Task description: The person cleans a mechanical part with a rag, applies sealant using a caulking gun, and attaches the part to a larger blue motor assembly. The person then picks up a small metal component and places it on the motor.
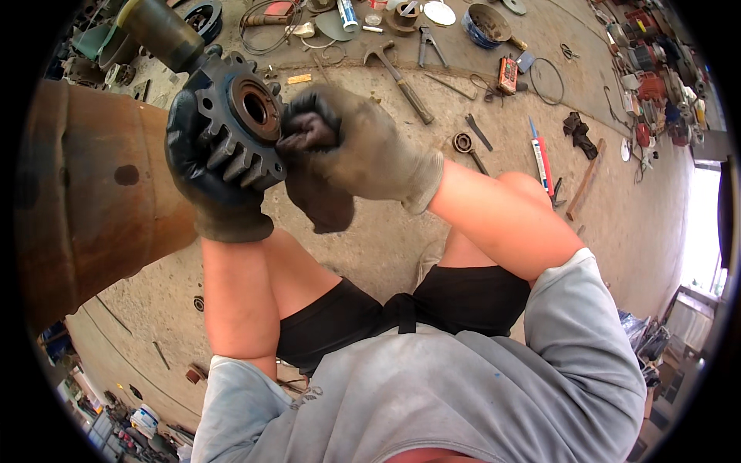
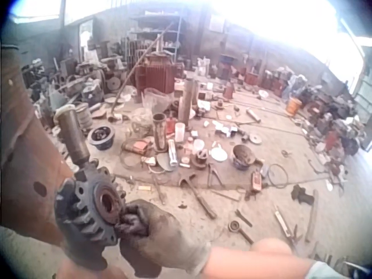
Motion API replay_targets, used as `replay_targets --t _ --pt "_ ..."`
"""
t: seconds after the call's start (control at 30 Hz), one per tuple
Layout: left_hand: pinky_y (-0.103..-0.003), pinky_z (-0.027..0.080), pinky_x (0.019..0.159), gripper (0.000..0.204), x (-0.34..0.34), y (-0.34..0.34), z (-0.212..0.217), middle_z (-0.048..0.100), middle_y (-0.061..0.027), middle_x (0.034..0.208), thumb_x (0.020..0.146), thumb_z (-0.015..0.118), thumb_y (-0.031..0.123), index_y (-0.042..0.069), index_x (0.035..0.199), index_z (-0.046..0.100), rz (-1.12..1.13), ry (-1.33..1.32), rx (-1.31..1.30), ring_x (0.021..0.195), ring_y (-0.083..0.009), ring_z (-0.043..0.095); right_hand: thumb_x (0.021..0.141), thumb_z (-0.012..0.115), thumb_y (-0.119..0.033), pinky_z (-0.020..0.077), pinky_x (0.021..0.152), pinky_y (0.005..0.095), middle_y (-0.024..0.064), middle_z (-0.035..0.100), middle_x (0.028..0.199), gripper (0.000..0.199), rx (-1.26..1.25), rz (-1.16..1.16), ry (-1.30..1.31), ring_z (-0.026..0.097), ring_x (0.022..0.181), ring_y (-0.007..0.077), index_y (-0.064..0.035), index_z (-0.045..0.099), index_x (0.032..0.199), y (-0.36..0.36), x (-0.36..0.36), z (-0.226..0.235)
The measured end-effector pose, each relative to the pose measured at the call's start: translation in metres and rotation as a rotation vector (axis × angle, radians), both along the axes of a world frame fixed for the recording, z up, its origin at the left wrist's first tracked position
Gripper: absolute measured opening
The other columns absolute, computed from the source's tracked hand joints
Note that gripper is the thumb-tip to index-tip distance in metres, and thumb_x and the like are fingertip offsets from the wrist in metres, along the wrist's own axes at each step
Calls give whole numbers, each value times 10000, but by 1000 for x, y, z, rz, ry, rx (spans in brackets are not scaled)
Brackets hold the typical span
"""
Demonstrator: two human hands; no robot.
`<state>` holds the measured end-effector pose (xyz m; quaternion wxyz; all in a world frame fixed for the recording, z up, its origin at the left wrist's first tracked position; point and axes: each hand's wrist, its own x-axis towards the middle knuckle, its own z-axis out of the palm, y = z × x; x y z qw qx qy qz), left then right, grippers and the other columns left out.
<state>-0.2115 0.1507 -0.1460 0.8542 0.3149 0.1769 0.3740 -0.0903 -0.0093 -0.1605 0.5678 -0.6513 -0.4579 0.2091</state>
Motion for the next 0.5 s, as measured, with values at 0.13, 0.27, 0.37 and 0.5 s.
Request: replay_targets --t 0.13,0.27,0.37,0.5 --pt "-522 431 1244 650 -4 4 -10 580 -215 1568 1136 488 415 -3 1632 454 -69 -93 -36 1429 -353 577 913 795 -160 612 884 450 184 751 1033 275 -61 64 -123 758 996 374 -32 674 1124 2 22 8" --pt "-472 545 1057 627 7 -8 8 680 -163 1334 1136 498 432 2 1591 493 -4 -8 -14 1206 -286 673 882 796 -158 599 841 470 191 725 964 271 -58 103 -282 737 924 398 -24 678 1086 -4 12 18" --pt "-332 451 600 363 0 0 -5 582 -8 810 1146 522 443 90 1162 604 -290 -209 -49 660 -146 542 894 783 -137 595 804 440 193 714 946 230 -107 66 -172 724 857 356 -16 682 1061 -4 7 29" --pt "-271 101 393 433 -1 -3 -12 211 118 545 1164 524 449 205 807 504 -523 -266 -91 395 -52 122 904 769 -106 589 775 402 168 712 913 191 -16 4 73 709 814 264 -10 681 1043 -3 0 24"
